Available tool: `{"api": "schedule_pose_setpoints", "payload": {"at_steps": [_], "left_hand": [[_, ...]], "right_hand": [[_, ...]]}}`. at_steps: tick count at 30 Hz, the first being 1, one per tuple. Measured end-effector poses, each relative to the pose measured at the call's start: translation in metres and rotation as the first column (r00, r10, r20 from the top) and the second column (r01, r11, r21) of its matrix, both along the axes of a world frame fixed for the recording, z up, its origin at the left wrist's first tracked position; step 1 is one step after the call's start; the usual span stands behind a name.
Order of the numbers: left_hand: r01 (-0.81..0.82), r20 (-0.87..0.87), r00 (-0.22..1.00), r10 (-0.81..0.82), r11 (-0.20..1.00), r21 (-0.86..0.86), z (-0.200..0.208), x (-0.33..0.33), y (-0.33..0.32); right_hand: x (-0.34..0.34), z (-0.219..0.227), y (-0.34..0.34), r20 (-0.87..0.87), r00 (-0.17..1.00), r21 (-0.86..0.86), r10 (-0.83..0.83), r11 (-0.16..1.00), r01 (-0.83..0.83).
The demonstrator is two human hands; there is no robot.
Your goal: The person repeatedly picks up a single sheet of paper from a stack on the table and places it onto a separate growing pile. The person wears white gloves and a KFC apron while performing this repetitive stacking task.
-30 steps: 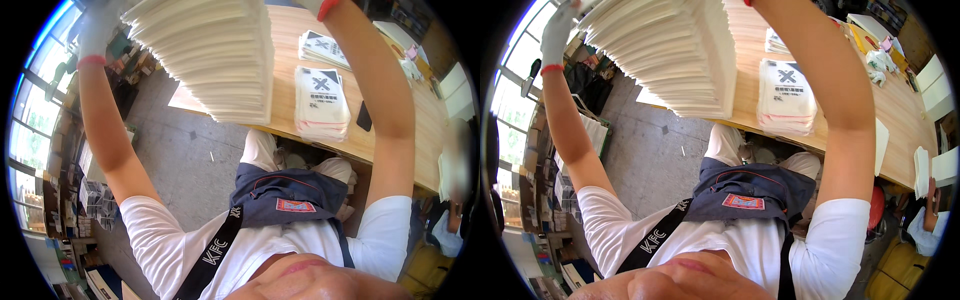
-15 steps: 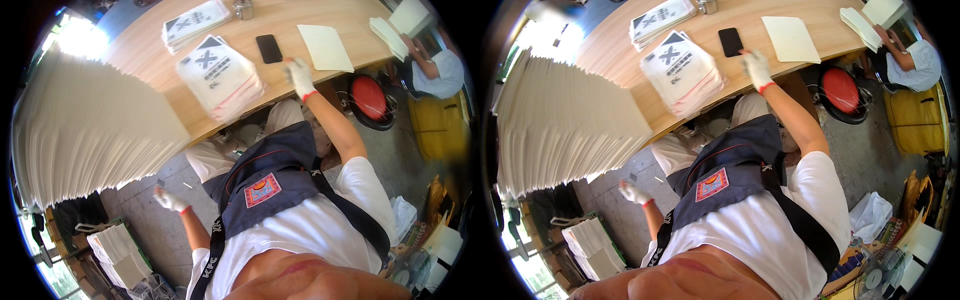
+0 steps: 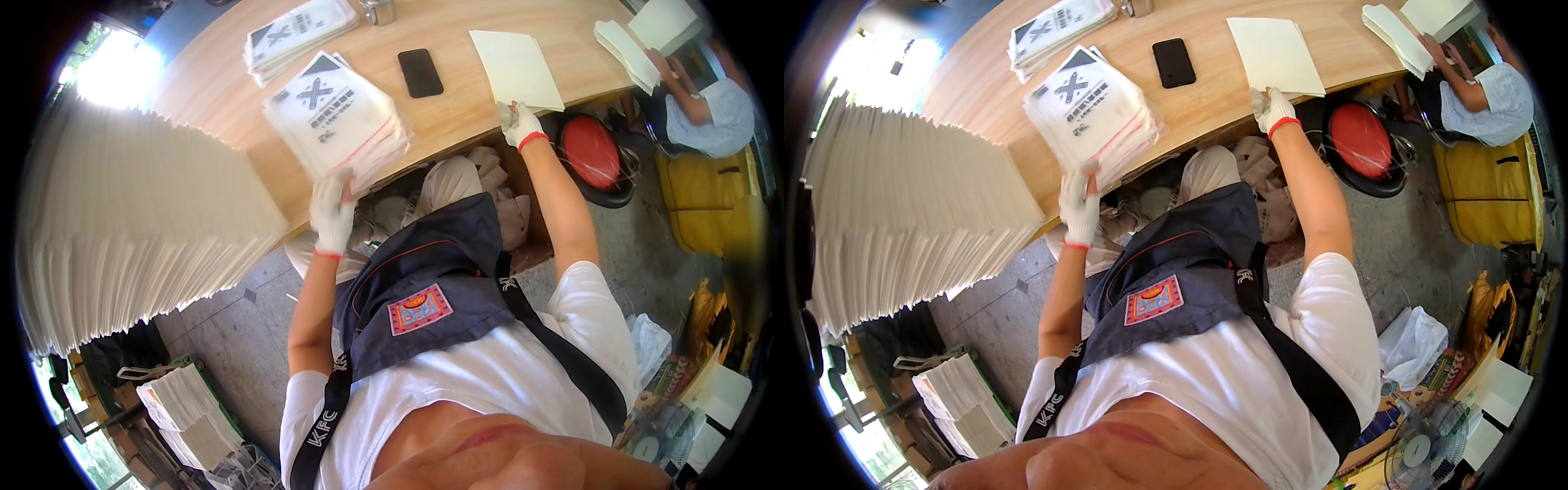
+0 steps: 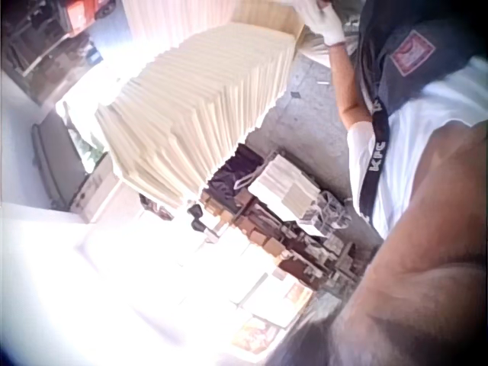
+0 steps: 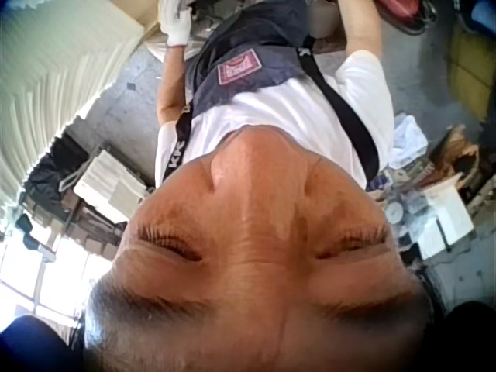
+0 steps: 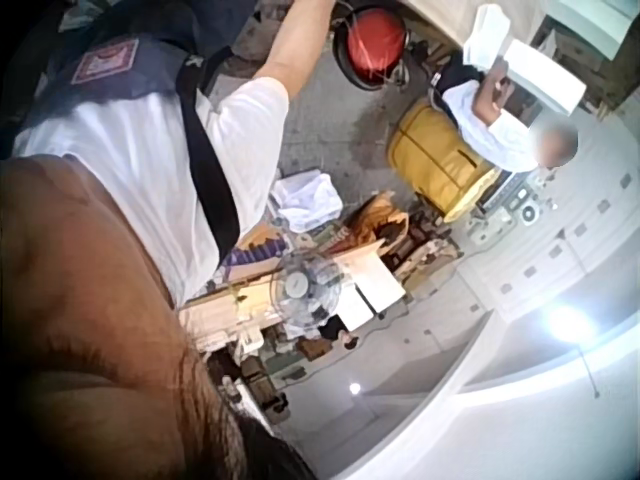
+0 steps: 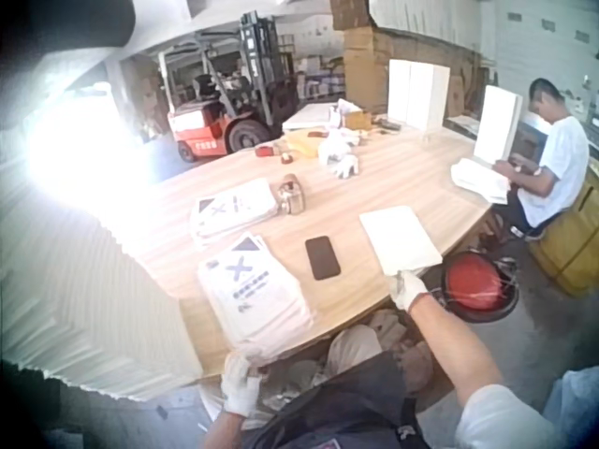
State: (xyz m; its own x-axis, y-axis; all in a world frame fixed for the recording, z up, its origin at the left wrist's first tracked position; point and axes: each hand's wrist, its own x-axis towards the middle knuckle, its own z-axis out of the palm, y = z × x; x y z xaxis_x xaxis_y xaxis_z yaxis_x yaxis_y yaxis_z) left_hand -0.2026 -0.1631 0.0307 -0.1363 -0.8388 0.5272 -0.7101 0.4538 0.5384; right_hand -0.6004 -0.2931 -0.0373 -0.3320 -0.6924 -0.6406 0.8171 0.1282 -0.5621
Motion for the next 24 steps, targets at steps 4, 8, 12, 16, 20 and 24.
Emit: {"api": "schedule_pose_setpoints", "payload": {"at_steps": [4,8,12,16,20,24], "left_hand": [[-0.148,0.436,0.898,0.056,0.972,0.180,0.012,-0.007,-0.067],[-0.392,0.700,0.714,0.021,0.840,0.375,0.008,-0.005,-0.087],[-0.363,0.653,0.751,0.098,0.887,0.285,-0.008,0.017,-0.089],[-0.299,0.591,0.803,0.075,0.908,0.292,-0.013,0.022,-0.098],[-0.326,0.518,0.834,0.189,0.926,0.188,-0.032,0.036,-0.088],[-0.306,0.412,0.877,0.245,0.948,0.089,-0.037,0.042,-0.082]], "right_hand": [[-0.038,-0.033,-0.013,-0.080,0.992,-0.134,0.102,0.985,-0.112],[-0.027,-0.012,0.000,-0.086,0.993,-0.079,0.084,0.993,-0.091],[-0.014,-0.012,0.061,-0.175,0.912,0.080,0.370,0.929,-0.362],[-0.055,-0.051,0.084,-0.258,0.959,-0.132,0.118,0.979,-0.156],[-0.031,0.007,0.095,-0.438,0.899,-0.339,-0.006,0.927,-0.159],[0.008,0.047,0.121,-0.377,0.908,-0.442,0.183,0.826,-0.350]]}}
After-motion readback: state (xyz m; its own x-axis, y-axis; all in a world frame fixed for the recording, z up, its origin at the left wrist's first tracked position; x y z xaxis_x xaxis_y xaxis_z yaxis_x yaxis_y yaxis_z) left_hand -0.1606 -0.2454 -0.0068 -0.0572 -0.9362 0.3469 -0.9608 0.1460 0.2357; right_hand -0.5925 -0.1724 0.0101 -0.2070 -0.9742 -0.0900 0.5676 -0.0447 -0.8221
